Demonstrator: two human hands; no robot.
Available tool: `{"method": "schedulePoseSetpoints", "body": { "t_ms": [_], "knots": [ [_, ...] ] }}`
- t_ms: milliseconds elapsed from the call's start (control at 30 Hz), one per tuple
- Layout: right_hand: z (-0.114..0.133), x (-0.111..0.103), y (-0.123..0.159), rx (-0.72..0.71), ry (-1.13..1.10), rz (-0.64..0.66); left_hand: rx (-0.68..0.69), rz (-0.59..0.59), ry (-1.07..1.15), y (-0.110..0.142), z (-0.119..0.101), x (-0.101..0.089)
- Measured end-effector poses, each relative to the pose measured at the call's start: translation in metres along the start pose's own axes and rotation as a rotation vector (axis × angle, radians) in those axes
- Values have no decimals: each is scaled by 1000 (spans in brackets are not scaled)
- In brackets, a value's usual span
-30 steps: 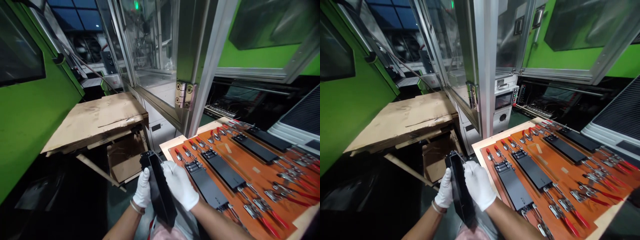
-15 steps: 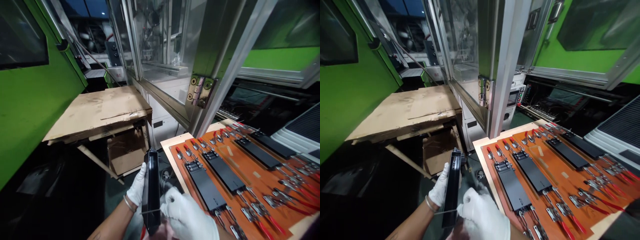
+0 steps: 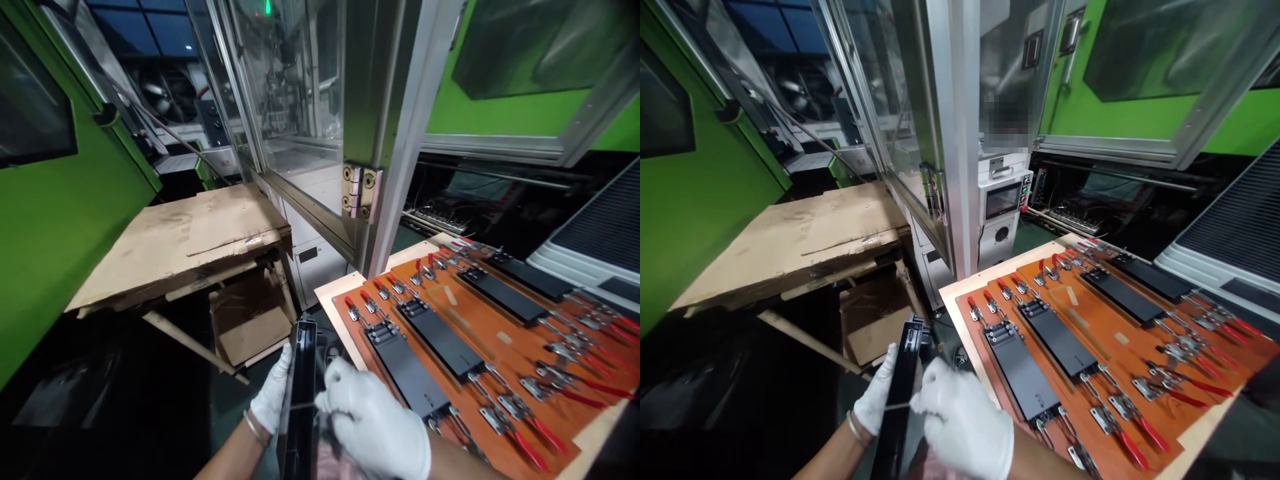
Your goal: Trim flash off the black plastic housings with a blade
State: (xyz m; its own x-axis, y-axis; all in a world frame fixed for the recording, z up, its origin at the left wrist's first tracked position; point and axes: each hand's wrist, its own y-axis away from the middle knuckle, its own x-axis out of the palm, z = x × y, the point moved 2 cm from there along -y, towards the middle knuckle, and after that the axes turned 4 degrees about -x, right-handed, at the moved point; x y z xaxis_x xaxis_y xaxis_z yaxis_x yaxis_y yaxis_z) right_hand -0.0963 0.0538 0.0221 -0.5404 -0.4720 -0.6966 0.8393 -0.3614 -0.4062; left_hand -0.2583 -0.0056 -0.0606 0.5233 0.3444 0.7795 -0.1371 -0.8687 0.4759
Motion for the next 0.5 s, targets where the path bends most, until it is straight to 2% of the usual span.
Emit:
{"method": "schedulePoseSetpoints", "body": {
  "t_ms": [33, 100, 200, 267, 300, 367, 500],
  "knots": [
    [2, 2, 5, -1, 32, 53, 30, -34, -27, -1, 0, -2],
    [-6, -2, 4, -17, 67, 25, 109, -71, -78, -3, 0, -3],
    [-36, -23, -13, 49, 113, -261, 141, -88, -141, -5, 1, 1],
    [-48, -36, -21, 121, 121, -445, 52, -72, -126, -7, 3, 6],
    [-49, -39, -21, 120, 101, -493, -4, -60, -109, -8, 4, 9],
    [-38, -36, -13, 74, 21, -451, -105, -36, -76, -10, 4, 14],
    [-5, -6, 17, -4, -44, -134, -163, -25, -64, -14, 5, 15]
  ]
}}
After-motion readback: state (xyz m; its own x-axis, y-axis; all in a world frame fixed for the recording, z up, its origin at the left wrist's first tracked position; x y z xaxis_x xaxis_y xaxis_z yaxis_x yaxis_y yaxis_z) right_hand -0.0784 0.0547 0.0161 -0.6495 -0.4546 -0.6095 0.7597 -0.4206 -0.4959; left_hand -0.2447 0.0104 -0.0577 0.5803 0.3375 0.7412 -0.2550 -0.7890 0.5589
